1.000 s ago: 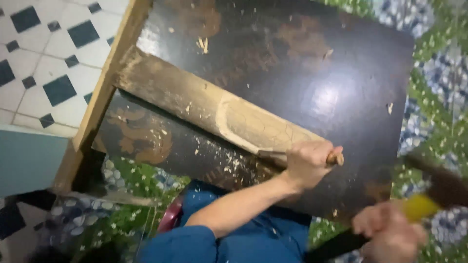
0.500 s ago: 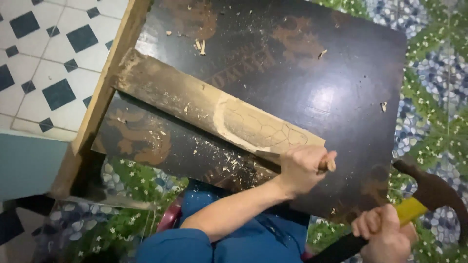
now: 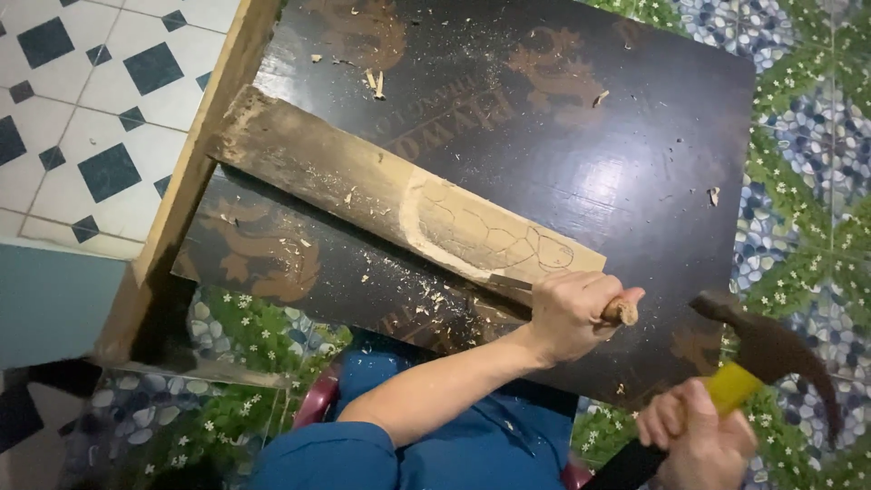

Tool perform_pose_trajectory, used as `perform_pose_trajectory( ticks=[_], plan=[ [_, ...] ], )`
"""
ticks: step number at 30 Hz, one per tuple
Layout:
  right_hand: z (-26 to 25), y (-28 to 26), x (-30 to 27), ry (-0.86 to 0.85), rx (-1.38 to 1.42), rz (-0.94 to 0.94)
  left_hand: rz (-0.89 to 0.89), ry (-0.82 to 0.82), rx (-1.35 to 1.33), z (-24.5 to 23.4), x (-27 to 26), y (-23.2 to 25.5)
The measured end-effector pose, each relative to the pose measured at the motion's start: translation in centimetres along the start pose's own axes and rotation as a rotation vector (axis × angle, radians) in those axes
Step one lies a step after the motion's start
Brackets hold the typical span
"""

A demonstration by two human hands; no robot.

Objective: Carving a decorative design into a wooden board using a hammer and chisel.

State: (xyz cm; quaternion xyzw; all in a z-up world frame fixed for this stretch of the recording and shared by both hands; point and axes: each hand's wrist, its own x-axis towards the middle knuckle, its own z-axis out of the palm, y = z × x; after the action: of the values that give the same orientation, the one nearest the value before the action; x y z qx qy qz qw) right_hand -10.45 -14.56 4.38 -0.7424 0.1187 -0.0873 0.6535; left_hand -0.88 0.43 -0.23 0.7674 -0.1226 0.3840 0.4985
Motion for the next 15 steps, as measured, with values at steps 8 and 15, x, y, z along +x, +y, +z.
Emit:
perform_pose_trajectory(
  ticks=[8,15],
  plan=[
    [-10.5,11.5,6.0,-0.420,0.606,0.300,0.000,0.029,-0.051,-0.9,0.3,-0.2],
    [-18.3,11.2,7.0,-0.699,0.428,0.301,-0.017,0.064,-0.057,-0.2,0.5,-0.6]
  ],
)
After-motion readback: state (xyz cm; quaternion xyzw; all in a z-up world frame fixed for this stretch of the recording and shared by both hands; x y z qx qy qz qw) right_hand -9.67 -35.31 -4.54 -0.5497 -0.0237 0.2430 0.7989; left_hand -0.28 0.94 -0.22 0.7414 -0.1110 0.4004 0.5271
